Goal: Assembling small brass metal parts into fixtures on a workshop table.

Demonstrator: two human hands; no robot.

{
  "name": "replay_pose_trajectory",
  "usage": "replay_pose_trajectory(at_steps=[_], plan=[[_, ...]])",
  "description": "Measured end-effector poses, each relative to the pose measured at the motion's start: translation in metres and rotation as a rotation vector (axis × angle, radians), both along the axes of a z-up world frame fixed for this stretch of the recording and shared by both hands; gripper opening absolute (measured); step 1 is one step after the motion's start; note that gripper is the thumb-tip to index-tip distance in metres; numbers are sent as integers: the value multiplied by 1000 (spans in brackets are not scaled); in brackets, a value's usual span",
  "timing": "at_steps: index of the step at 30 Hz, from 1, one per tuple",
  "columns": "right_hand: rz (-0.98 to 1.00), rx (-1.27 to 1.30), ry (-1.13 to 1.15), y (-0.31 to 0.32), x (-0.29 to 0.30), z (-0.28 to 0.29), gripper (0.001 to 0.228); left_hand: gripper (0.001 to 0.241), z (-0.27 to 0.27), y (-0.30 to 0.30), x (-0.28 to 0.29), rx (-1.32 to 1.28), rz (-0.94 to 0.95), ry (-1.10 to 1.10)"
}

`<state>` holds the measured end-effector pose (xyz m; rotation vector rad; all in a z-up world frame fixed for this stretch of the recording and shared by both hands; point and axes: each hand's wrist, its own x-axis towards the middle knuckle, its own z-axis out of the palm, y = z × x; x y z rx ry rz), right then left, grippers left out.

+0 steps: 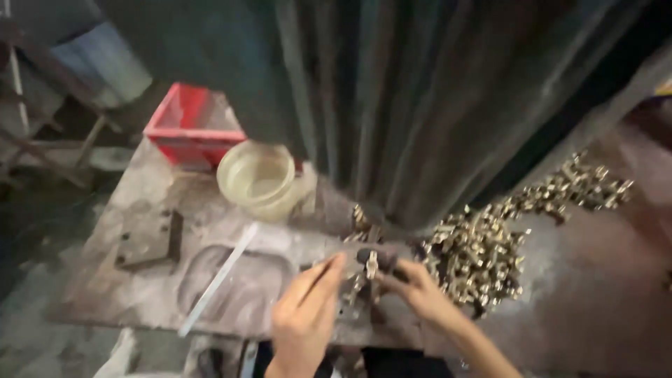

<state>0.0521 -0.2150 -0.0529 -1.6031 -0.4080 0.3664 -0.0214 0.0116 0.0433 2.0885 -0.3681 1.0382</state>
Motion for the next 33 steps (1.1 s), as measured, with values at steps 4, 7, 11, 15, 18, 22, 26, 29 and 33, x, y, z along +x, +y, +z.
replay_pose_trajectory(at_steps=[4, 7, 11, 15, 18, 22, 26, 29, 33], plan=[[-30, -88, -82, 15, -49, 13, 16, 24, -52, 19, 6, 295, -26, 495], [-258, 81, 437, 11, -46, 60, 17, 24, -23, 0, 11, -161, -47, 623], [304, -590, -224, -6, -78, 50, 23, 27, -58, 41, -29, -97, -622, 1137], [167, -861, -279, 8, -62, 47, 19, 36, -38, 95, 13, -443, -192, 879], [173, -784, -731, 21, -37, 20, 11, 34, 14, 83, 20, -340, 126, 590], [114, -814, -831, 33, -36, 15, 33, 23, -14, 34, 9, -142, 129, 660], [-158, -105, 42, 38, -35, 23, 30, 28, -8, -15, 5, -240, -146, 500], [-246, 26, 63, 40, -33, 33, 33, 35, 11, -29, 9, -364, -162, 466], [-423, 292, 114, 54, -29, 39, 32, 30, 25, -34, 27, -437, -205, 421]])
